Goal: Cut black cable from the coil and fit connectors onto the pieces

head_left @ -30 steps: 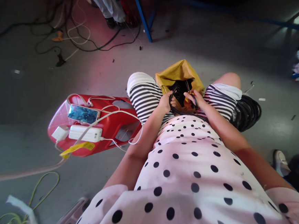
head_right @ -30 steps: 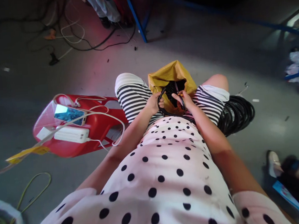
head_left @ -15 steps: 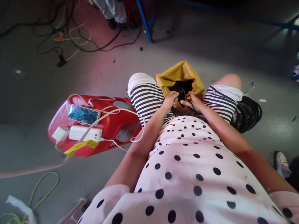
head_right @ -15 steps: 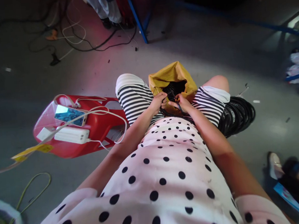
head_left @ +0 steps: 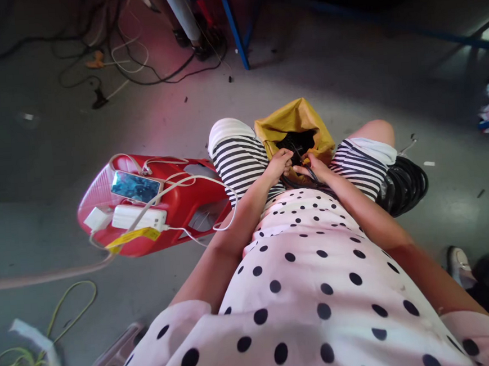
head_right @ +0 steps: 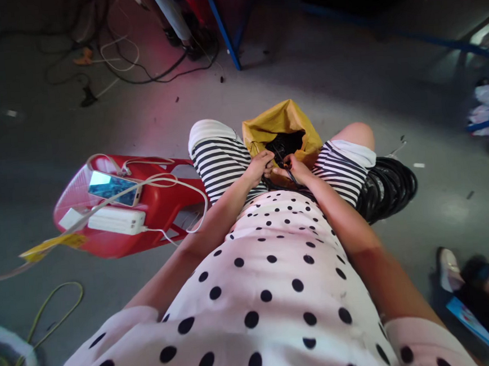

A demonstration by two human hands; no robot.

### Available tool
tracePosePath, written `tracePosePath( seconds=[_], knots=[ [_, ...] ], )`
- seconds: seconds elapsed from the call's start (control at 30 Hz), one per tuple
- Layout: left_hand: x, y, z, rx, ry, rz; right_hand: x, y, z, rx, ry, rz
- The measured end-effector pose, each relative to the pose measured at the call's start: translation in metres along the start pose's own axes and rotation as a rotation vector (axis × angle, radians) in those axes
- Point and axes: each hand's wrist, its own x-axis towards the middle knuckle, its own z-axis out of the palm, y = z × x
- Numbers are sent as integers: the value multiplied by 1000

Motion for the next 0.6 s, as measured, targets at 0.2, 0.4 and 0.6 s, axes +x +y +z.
tracePosePath(
  seconds=[0.2,0.4,0.6],
  knots=[
    [2,-1,1,22,-1,0,4,4,2,28,4,16],
    [3,0,0,56,-47,-18,2,1,-1,-48,36,1],
    [4,4,-4,27,-75,-82,0,2,-2,-49,77,-53]
  ],
)
